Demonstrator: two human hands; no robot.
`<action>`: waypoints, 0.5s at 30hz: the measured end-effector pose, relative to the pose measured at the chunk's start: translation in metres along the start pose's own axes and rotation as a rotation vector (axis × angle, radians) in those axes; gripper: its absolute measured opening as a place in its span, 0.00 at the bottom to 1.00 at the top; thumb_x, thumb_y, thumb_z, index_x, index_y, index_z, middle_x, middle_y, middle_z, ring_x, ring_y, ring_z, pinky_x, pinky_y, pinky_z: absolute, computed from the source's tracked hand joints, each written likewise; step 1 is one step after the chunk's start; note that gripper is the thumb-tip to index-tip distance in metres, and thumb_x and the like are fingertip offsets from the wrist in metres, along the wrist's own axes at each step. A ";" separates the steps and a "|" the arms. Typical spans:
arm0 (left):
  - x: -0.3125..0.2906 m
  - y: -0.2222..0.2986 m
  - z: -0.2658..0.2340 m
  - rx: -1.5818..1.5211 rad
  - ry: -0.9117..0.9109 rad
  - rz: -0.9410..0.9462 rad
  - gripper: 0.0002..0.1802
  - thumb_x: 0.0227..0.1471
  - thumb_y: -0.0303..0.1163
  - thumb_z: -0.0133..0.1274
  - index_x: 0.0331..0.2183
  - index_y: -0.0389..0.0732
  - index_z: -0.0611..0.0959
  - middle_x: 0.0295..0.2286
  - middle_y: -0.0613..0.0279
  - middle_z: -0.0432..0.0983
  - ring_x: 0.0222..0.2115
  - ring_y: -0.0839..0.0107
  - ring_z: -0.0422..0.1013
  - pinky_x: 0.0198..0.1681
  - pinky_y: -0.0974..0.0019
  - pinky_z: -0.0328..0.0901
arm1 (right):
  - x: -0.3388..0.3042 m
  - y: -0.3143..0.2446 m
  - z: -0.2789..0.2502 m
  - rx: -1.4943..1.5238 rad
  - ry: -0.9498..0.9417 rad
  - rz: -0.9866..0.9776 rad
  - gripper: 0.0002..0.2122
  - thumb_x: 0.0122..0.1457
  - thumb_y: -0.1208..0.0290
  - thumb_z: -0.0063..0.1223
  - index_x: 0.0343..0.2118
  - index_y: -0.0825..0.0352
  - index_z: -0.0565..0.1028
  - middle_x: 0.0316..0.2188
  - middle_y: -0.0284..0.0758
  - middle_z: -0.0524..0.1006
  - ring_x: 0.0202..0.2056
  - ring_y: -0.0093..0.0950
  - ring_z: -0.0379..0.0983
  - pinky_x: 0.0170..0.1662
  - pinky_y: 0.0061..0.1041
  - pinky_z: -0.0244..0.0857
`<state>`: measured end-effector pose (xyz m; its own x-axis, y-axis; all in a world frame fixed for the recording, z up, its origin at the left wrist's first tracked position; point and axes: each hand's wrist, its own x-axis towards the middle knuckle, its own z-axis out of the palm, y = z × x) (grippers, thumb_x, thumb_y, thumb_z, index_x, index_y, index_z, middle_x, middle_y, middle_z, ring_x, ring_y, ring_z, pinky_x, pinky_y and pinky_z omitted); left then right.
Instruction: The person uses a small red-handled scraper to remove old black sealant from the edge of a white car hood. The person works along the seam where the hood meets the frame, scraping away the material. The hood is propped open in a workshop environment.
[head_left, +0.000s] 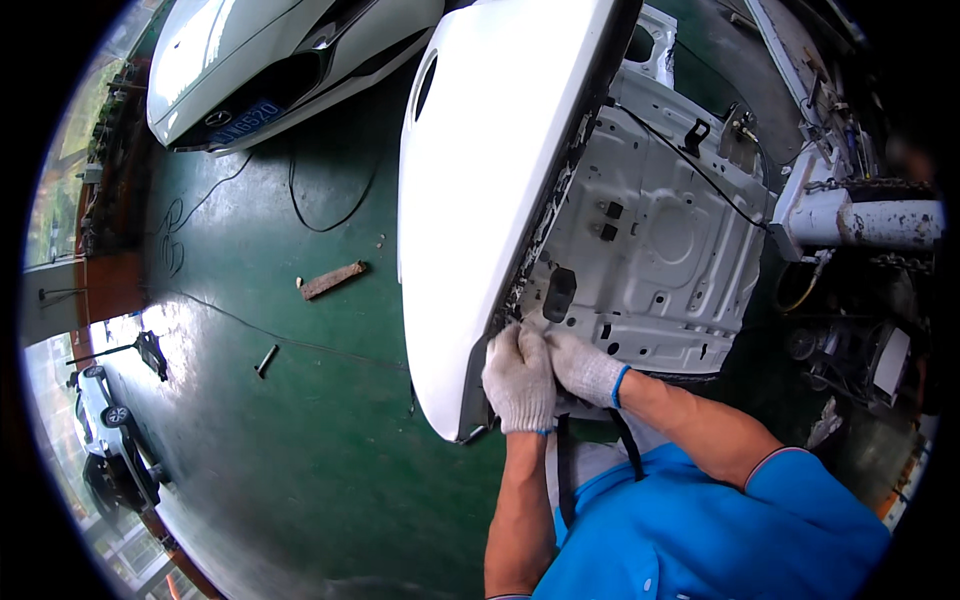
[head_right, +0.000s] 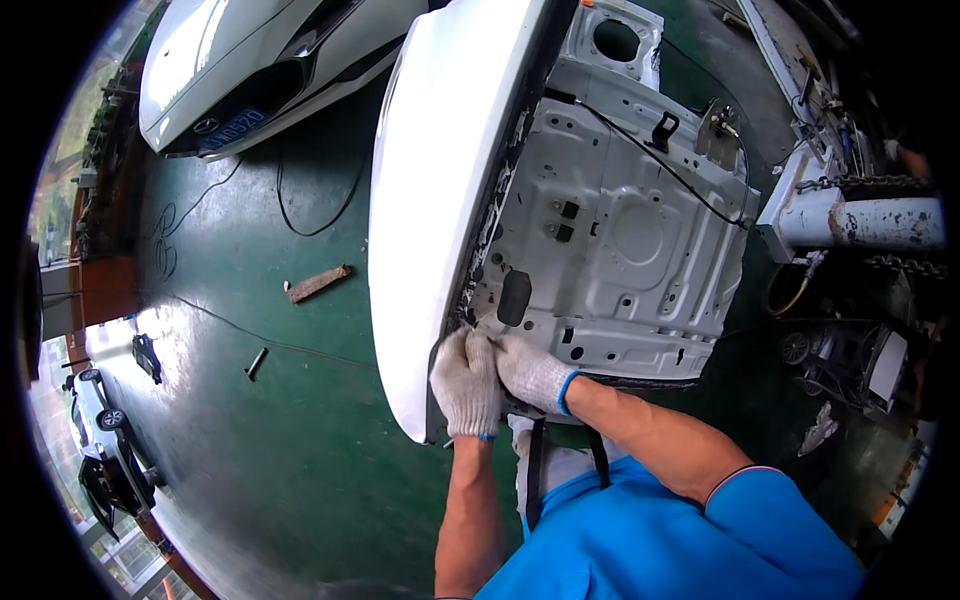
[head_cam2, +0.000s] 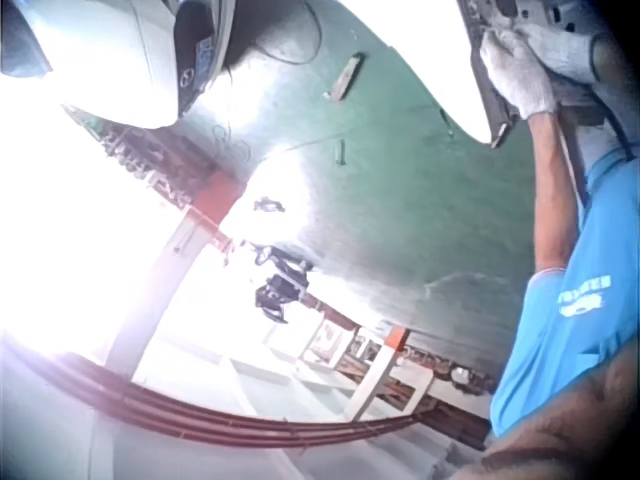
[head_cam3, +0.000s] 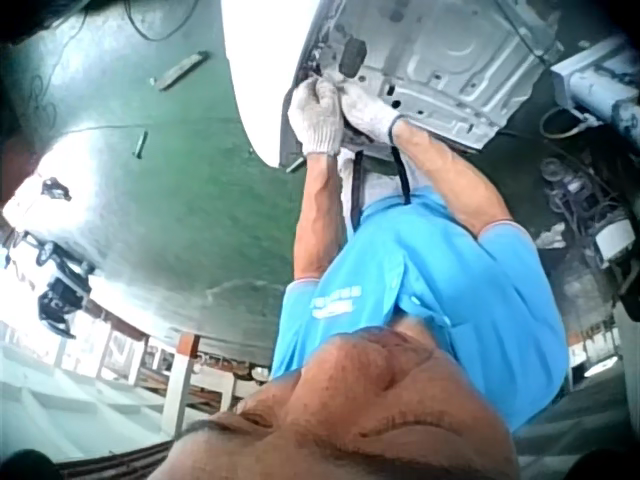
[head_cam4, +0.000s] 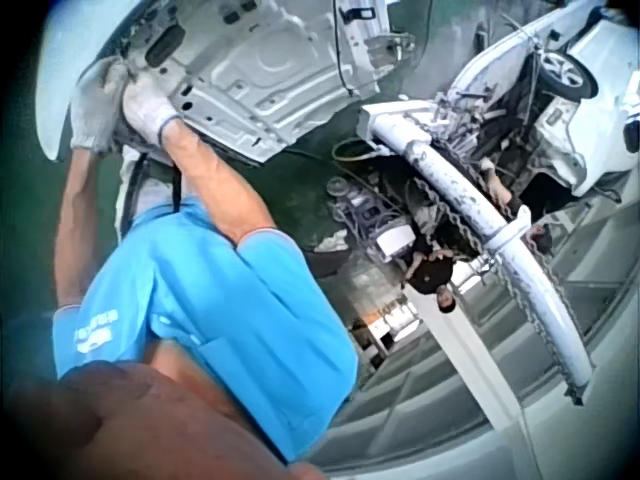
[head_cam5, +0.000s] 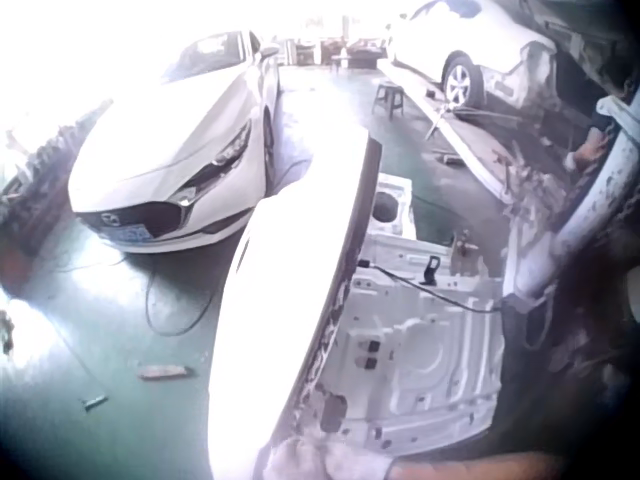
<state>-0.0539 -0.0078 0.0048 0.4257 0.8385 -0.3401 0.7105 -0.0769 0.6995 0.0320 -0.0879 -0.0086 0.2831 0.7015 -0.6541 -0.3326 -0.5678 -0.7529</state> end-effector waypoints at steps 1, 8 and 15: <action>-0.008 -0.004 -0.002 0.001 0.044 0.020 0.21 0.63 0.42 0.53 0.45 0.33 0.86 0.39 0.38 0.82 0.41 0.42 0.79 0.47 0.47 0.73 | -0.004 -0.002 0.002 -0.083 0.009 -0.010 0.16 0.73 0.63 0.42 0.46 0.72 0.76 0.41 0.58 0.80 0.46 0.53 0.78 0.51 0.42 0.70; -0.008 0.040 0.003 -0.207 0.112 0.196 0.18 0.65 0.33 0.53 0.47 0.28 0.84 0.41 0.40 0.82 0.43 0.48 0.79 0.50 0.55 0.72 | -0.007 -0.015 -0.025 -0.136 0.127 -0.139 0.15 0.72 0.62 0.45 0.44 0.72 0.76 0.38 0.51 0.82 0.41 0.41 0.80 0.48 0.37 0.72; -0.029 -0.017 -0.003 -0.015 -0.052 -0.118 0.24 0.60 0.48 0.57 0.43 0.35 0.86 0.40 0.41 0.81 0.41 0.42 0.79 0.47 0.48 0.72 | -0.021 -0.019 -0.008 0.013 -0.172 0.361 0.20 0.74 0.59 0.37 0.44 0.71 0.77 0.28 0.42 0.80 0.29 0.32 0.81 0.32 0.34 0.76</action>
<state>-0.0801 -0.0289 0.0046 0.3687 0.8119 -0.4526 0.7491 0.0288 0.6619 0.0390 -0.0955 0.0187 -0.0083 0.5203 -0.8540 -0.3950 -0.7862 -0.4752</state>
